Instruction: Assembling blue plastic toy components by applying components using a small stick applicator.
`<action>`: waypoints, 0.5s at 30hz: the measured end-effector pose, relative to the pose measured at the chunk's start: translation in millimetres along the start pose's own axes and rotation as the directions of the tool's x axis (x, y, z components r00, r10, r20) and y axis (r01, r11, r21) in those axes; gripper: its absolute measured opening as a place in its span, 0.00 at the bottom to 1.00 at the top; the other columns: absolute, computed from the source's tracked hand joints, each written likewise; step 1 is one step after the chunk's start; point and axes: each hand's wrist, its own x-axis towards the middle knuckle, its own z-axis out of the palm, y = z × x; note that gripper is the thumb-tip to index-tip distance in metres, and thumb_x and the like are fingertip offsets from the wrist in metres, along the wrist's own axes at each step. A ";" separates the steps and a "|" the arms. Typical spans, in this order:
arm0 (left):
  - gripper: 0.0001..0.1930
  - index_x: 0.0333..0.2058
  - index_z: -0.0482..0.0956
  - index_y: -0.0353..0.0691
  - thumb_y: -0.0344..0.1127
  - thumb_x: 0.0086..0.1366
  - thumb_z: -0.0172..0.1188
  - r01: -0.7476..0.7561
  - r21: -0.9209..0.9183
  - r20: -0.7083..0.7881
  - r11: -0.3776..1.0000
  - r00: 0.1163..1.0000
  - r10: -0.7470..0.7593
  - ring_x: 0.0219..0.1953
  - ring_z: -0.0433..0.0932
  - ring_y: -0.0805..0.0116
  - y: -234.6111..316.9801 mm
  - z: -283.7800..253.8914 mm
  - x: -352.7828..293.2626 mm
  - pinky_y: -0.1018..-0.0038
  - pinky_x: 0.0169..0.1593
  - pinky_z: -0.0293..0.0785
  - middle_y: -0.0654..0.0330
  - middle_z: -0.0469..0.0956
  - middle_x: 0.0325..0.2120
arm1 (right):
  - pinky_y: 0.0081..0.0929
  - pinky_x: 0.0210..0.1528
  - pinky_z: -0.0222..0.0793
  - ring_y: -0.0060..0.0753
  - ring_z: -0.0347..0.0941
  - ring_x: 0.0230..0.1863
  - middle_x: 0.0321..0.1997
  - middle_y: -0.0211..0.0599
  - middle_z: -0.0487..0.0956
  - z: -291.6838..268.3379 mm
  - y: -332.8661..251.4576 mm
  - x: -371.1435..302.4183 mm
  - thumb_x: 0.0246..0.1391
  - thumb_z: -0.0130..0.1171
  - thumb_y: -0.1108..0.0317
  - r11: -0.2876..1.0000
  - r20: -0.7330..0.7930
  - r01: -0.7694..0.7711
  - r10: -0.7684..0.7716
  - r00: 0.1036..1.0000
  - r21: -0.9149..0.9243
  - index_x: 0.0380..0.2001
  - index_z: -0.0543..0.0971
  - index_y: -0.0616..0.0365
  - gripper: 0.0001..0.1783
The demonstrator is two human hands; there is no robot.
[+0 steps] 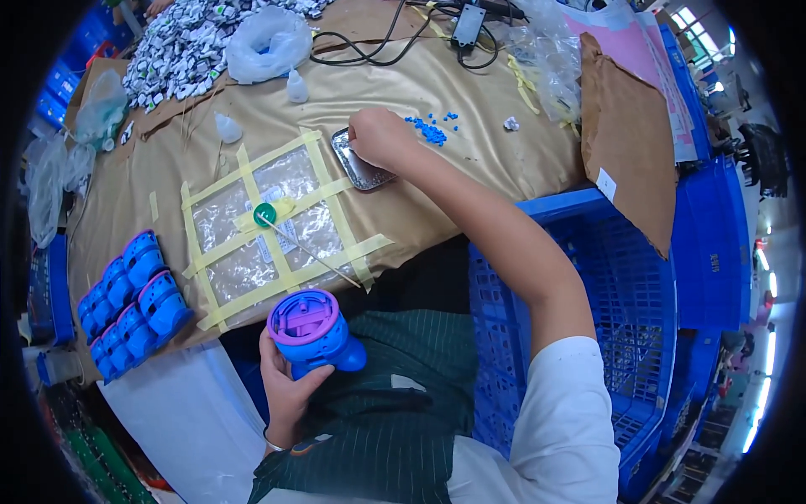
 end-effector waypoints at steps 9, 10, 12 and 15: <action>0.41 0.57 0.58 0.33 0.29 0.45 0.71 0.001 -0.188 -0.085 0.982 0.996 -0.017 0.53 0.68 0.64 -0.1 -6.3 5.0 0.68 0.59 0.61 0.54 0.67 0.51 | 0.41 0.39 0.70 0.47 0.75 0.36 0.30 0.45 0.79 3.0 -6.6 3.2 0.45 0.57 0.69 0.970 0.018 -0.053 0.059 0.998 -0.236 0.26 0.79 0.59 0.06; 0.41 0.57 0.59 0.33 0.30 0.45 0.70 0.000 -0.203 -0.085 0.979 0.996 -0.017 0.53 0.68 0.65 0.5 -4.2 4.7 0.68 0.58 0.62 0.54 0.67 0.51 | 0.41 0.39 0.70 0.47 0.75 0.36 0.30 0.46 0.79 3.7 -5.5 1.6 0.45 0.56 0.68 0.968 0.000 -0.039 0.040 0.999 -0.248 0.25 0.79 0.59 0.06; 0.40 0.57 0.59 0.33 0.29 0.45 0.70 0.008 -0.219 -0.075 0.976 0.997 -0.025 0.53 0.68 0.65 0.5 -2.9 4.3 0.68 0.58 0.62 0.54 0.67 0.51 | 0.41 0.39 0.70 0.47 0.75 0.36 0.30 0.46 0.79 3.7 -3.6 1.2 0.46 0.56 0.68 0.965 -0.023 -0.028 0.023 0.999 -0.262 0.25 0.79 0.59 0.07; 0.40 0.57 0.59 0.33 0.29 0.45 0.70 0.019 -0.232 -0.062 0.973 0.998 -0.034 0.52 0.68 0.66 0.4 -2.5 2.1 0.68 0.58 0.62 0.55 0.68 0.50 | 0.42 0.38 0.70 0.48 0.75 0.35 0.29 0.45 0.79 4.4 -2.2 0.4 0.46 0.54 0.68 0.977 -0.008 -0.064 0.064 0.998 -0.205 0.23 0.78 0.60 0.08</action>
